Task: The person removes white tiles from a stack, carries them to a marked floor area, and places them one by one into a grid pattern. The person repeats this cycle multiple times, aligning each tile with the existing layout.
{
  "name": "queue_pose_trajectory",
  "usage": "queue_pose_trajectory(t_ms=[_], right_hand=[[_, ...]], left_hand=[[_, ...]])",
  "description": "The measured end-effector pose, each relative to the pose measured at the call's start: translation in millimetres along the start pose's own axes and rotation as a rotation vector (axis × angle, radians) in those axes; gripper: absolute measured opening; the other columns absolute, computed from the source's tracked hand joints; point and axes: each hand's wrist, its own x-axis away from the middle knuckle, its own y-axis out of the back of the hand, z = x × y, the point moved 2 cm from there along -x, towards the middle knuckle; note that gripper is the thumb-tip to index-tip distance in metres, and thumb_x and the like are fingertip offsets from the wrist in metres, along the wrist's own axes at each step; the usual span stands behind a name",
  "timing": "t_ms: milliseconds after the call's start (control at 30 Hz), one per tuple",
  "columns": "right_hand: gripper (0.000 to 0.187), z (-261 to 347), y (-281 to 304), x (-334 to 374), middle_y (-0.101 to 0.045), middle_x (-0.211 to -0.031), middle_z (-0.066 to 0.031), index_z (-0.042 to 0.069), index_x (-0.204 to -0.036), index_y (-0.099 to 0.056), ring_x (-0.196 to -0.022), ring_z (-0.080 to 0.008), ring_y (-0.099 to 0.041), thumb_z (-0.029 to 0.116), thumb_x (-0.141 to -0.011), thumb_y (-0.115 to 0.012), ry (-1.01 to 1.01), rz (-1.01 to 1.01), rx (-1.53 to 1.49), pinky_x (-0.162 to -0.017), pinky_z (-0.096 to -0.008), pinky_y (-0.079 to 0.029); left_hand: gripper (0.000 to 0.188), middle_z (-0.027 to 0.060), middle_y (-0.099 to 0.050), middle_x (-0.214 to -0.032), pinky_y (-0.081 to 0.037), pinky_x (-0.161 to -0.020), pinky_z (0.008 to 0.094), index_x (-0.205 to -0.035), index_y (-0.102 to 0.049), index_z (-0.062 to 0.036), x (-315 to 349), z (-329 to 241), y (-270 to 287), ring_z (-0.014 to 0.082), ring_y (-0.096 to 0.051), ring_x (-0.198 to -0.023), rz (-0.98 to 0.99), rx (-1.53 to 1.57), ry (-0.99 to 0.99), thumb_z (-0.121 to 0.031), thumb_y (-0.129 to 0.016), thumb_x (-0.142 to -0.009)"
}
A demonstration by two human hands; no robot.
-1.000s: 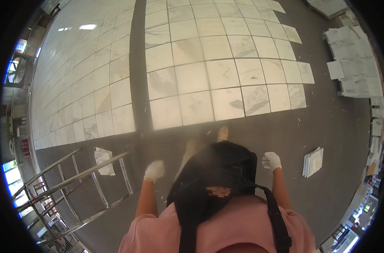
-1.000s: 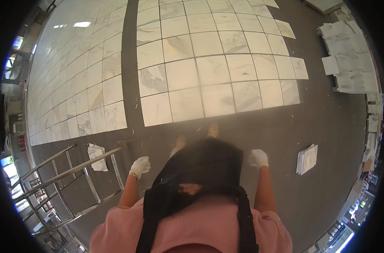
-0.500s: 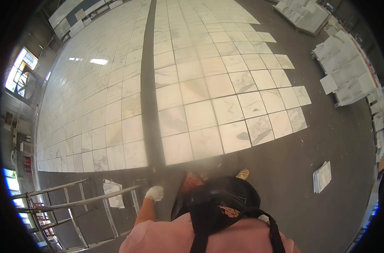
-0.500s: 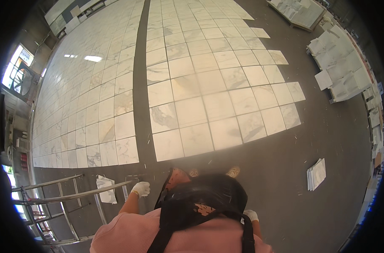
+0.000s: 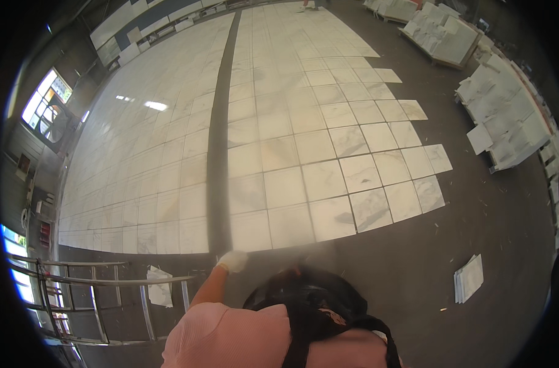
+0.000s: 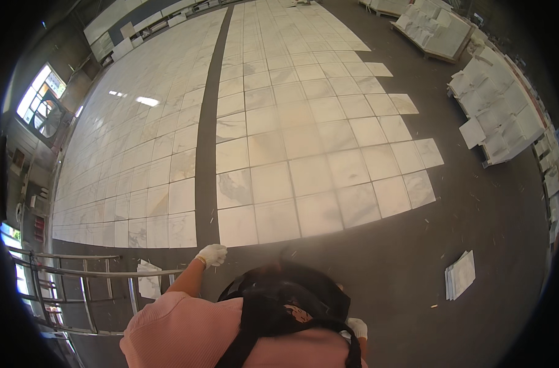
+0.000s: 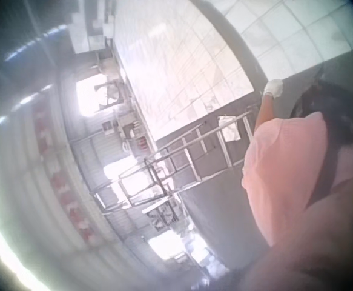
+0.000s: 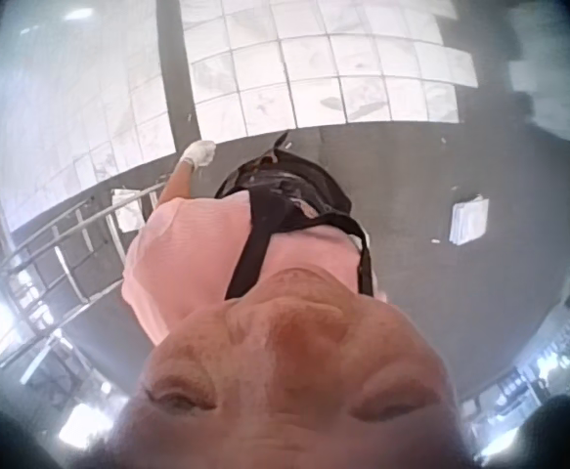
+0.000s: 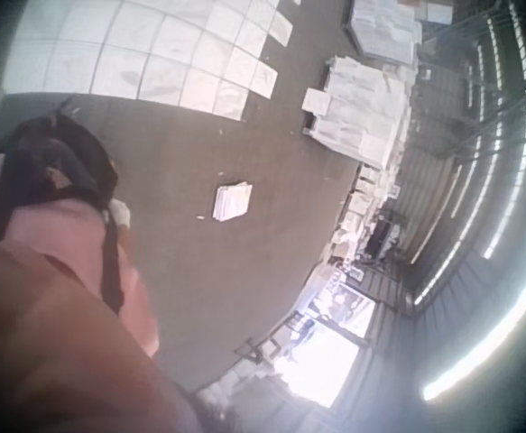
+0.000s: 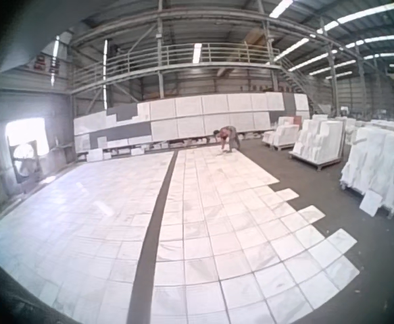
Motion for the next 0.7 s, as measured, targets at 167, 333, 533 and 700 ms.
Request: queue_pose_trajectory(t_ms=[167,333,533,700], right_hand=[[0.016,-36.3,-34.0,63.8,-0.071,-0.082,-0.0156,0.001,-0.105,-0.069,-0.07,-0.0283,-0.071,0.012,-0.096,-0.061,-0.651,0.064,-0.792,-0.054,-0.0448,-0.056],[0.018,-81.4,-46.7,106.1,-0.069,-0.081,-0.0146,0.001,-0.108,-0.067,-0.067,-0.0279,-0.07,0.013,-0.095,-0.062,-0.906,-0.006,-1.157,-0.052,-0.0431,-0.056],[0.021,-184.4,23.1,95.8,-0.068,-0.08,-0.0134,0.001,-0.112,-0.066,-0.063,-0.0274,-0.068,0.013,-0.095,-0.063,-1.025,-0.32,-1.469,-0.05,-0.0409,-0.056],[0.022,-205.3,127.2,61.8,-0.066,-0.076,-0.0101,-0.002,-0.106,-0.066,-0.054,-0.0203,-0.063,0.012,-0.089,-0.064,-0.706,-0.418,-1.364,-0.047,-0.0361,-0.054]], left_hand=[[0.006,-0.0055,-0.052,-0.072,-0.041,-0.049,0.026,-0.096,-0.061,-0.0141,-0.2,-51.3,-62.3,0.0087,-0.051,-0.058,0.103,-0.162,-0.116,-0.017,-0.056,-0.097],[0.009,-0.0066,-0.048,-0.07,-0.04,-0.047,0.0268,-0.099,-0.061,-0.0147,6.5,-108.1,-135.0,0.0093,-0.051,-0.057,0.272,-0.104,-0.135,-0.014,-0.052,-0.098],[0.007,-0.006,-0.049,-0.075,-0.038,-0.047,0.026,-0.101,-0.056,-0.0147,-22.1,-156.7,-175.1,0.0098,-0.05,-0.06,0.492,-0.45,-0.221,-0.014,-0.051,-0.097],[0.01,-0.0058,-0.052,-0.076,-0.04,-0.049,0.0273,-0.102,-0.062,-0.0141,-73.3,-181.6,-184.8,0.0096,-0.051,-0.062,0.516,0.006,0.032,-0.022,-0.062,-0.096]])
